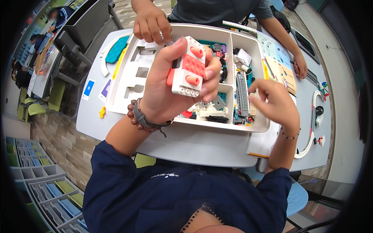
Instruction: The person assembles a small Lego model using pieces from a compartmentalized tray. They pick up various colored bricks, connect them by hand, and occasionally consult an instruction booklet on the table.
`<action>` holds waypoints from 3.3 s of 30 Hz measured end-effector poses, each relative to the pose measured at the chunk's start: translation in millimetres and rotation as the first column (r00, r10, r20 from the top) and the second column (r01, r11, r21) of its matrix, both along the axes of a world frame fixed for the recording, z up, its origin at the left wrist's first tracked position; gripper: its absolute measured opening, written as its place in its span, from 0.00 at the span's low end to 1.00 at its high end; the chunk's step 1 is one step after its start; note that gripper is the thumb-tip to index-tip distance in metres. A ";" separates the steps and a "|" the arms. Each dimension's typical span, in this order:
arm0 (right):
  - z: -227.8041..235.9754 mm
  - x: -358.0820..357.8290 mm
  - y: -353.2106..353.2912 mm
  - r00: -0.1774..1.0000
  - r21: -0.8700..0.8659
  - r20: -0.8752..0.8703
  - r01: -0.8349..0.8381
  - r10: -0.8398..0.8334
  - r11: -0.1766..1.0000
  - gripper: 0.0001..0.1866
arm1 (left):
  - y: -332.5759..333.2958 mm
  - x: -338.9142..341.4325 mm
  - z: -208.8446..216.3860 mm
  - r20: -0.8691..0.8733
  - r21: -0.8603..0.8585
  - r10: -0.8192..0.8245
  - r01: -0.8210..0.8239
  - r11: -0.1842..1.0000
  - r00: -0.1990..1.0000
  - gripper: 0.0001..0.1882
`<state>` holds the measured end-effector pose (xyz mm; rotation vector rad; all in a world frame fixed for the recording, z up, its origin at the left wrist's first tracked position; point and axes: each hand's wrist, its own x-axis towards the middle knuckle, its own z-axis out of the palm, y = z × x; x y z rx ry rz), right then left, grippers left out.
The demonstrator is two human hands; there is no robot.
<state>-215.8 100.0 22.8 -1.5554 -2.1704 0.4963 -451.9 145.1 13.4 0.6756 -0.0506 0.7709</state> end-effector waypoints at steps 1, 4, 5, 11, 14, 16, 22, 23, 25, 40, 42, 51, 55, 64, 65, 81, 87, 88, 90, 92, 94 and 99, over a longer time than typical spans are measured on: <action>-5.4 0.6 2.4 0.973 0.107 -0.231 0.012 0.013 0.994 0.11 | -1.6 1.6 0.0 -0.034 -0.008 0.015 -0.016 1.000 0.999 0.24; 0.9 21.7 -12.1 0.448 0.094 -0.877 -0.192 0.173 0.977 0.25 | -8.2 11.1 2.2 -0.181 0.028 0.097 -0.094 0.995 0.979 0.26; 4.3 11.3 -16.5 0.307 0.145 -0.931 -0.180 0.196 0.973 0.28 | -11.7 14.9 1.6 -0.247 0.058 0.138 -0.127 0.990 0.959 0.27; 1.6 -14.7 -30.3 0.259 0.110 -0.955 -0.130 0.141 0.985 0.39 | -35.5 26.2 -6.3 -0.487 0.208 0.265 -0.184 0.961 0.832 0.27; 0.2 -19.3 -33.6 0.328 0.017 -0.943 -0.112 0.054 0.994 0.41 | -42.5 28.1 -7.8 -0.521 0.253 0.289 -0.178 0.951 0.803 0.27; -0.2 -19.7 -34.0 0.411 0.056 -0.907 -0.097 0.092 0.994 0.37 | -45.4 29.3 -5.9 -0.525 0.296 0.309 -0.170 0.940 0.793 0.27; 10.6 -25.7 -46.3 0.381 0.086 -0.908 -0.235 0.174 0.968 0.04 | -46.8 21.0 -0.9 -0.473 0.348 0.287 -0.122 0.930 0.833 0.24; 9.5 -30.3 -48.5 0.393 0.102 -0.902 -0.206 0.178 0.973 0.05 | -48.4 21.6 0.5 -0.463 0.342 0.288 -0.131 0.931 0.838 0.24; 6.4 -34.2 -51.6 0.414 0.111 -0.893 -0.180 0.178 0.977 0.07 | -46.9 19.1 -3.2 -0.432 0.364 0.290 -0.129 0.922 0.854 0.23; 4.9 -31.4 -51.9 0.579 0.247 -0.758 -0.170 0.300 0.954 0.06 | -44.8 13.8 -1.4 -0.410 0.412 0.289 -0.108 0.905 0.865 0.24; 5.6 -31.1 -51.9 0.588 0.244 -0.751 -0.175 0.301 0.954 0.06 | -48.6 18.4 0.0 -0.395 0.413 0.345 -0.171 0.895 0.851 0.24; 7.4 -27.4 -40.3 0.516 0.126 -0.835 -0.160 0.192 0.979 0.05 | -32.5 21.7 -9.4 -0.330 0.569 0.496 -0.251 0.783 0.803 0.23; 1.6 11.8 -2.1 0.500 0.038 -0.862 -0.099 0.082 0.994 0.06 | -20.4 23.6 -5.9 -0.426 0.436 0.610 -0.439 0.785 0.668 0.25; -38.9 52.0 43.2 0.791 0.101 -0.609 0.144 -0.053 0.984 0.15 | 14.8 -11.4 4.7 -0.274 0.368 0.634 -0.531 0.764 0.723 0.24; -39.5 51.9 43.7 0.798 0.124 -0.602 0.141 -0.039 0.982 0.15 | 17.0 -12.5 5.1 -0.260 0.376 0.642 -0.536 0.756 0.722 0.24; -44.5 50.8 44.8 0.837 0.133 -0.533 0.228 -0.124 0.965 0.18 | 23.7 -10.0 -3.0 -0.345 0.404 0.557 -0.417 0.815 0.755 0.25; -57.3 45.0 48.3 0.648 0.064 -0.756 0.217 -0.094 0.974 0.10 | 23.6 -7.2 -4.6 -0.348 0.412 0.578 -0.433 0.802 0.738 0.25; -57.5 43.2 49.2 0.615 0.018 -0.778 0.221 -0.126 0.975 0.09 | 24.8 -8.3 -6.0 -0.349 0.398 0.580 -0.444 0.803 0.736 0.25; -61.5 44.2 51.5 0.608 0.040 -0.787 0.214 -0.102 0.976 0.08 | 25.3 -9.8 -6.3 -0.348 0.373 0.586 -0.465 0.803 0.732 0.25; -62.5 39.8 52.0 0.546 -0.005 -0.831 0.178 -0.103 0.984 0.08 | 26.2 -13.8 -7.3 -0.329 0.370 0.556 -0.438 0.820 0.764 0.25; -64.1 37.6 51.5 0.453 -0.064 -0.883 0.146 -0.125 0.987 0.15 | 25.8 -11.7 -6.5 -0.363 0.367 0.616 -0.501 0.784 0.699 0.26; -61.8 40.8 51.6 0.223 -0.179 -0.959 0.005 -0.176 0.984 0.20 | 25.3 -6.8 -5.9 -0.343 0.353 0.571 -0.461 0.814 0.746 0.23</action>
